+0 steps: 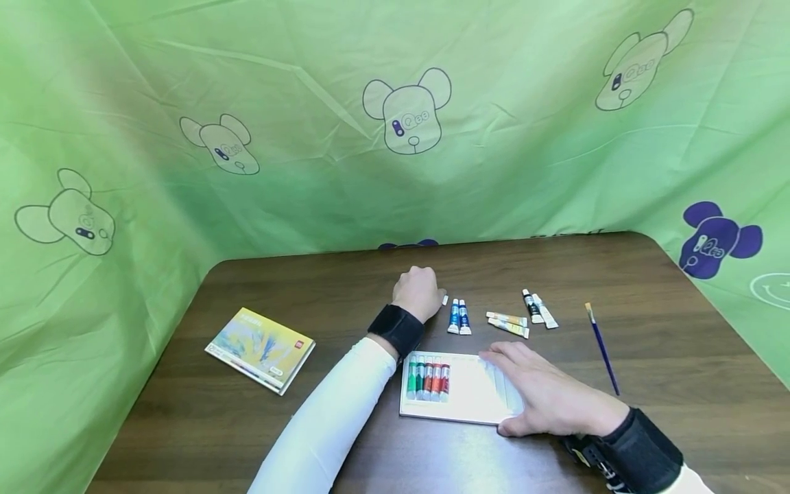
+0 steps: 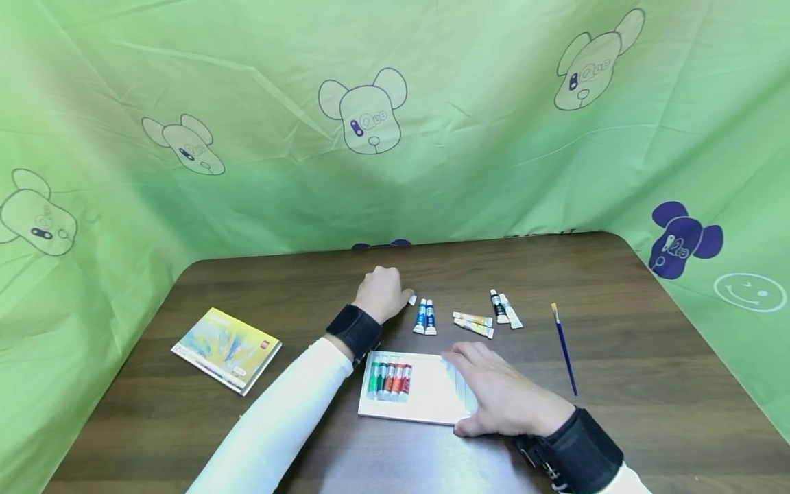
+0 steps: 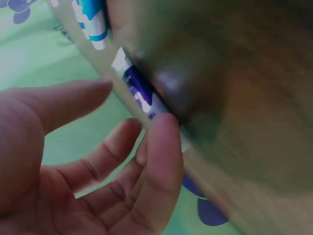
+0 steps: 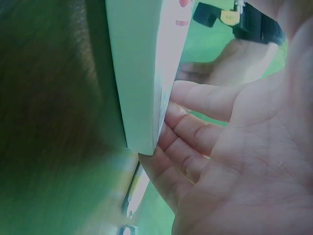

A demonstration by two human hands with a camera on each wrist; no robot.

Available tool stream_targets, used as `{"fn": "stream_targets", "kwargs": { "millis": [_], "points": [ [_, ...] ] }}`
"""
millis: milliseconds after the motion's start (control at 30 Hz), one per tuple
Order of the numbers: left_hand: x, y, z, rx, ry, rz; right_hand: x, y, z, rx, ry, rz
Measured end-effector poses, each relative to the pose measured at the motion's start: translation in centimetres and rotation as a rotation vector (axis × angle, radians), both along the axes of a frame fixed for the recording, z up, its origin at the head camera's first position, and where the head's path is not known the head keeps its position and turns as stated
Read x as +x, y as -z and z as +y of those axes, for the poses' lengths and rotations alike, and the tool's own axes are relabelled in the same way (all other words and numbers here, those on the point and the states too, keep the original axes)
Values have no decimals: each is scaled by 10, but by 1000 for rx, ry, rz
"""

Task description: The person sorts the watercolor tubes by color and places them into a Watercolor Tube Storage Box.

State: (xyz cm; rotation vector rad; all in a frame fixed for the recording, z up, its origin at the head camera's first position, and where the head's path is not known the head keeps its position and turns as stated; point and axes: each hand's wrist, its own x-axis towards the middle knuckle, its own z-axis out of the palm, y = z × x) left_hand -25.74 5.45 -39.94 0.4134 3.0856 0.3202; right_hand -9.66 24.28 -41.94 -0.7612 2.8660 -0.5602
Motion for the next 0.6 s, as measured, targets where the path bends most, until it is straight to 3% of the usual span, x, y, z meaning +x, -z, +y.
{"fn": "stream_targets", "kwargs": {
  "millis": [267, 600],
  "points": [
    [-11, -5, 9, -64, -32, 40, -1, 2, 0, 2, -3, 25],
    [-14, -4, 4, -47, -27, -12, -2, 2, 1, 6, -2, 28]
  ]
}}
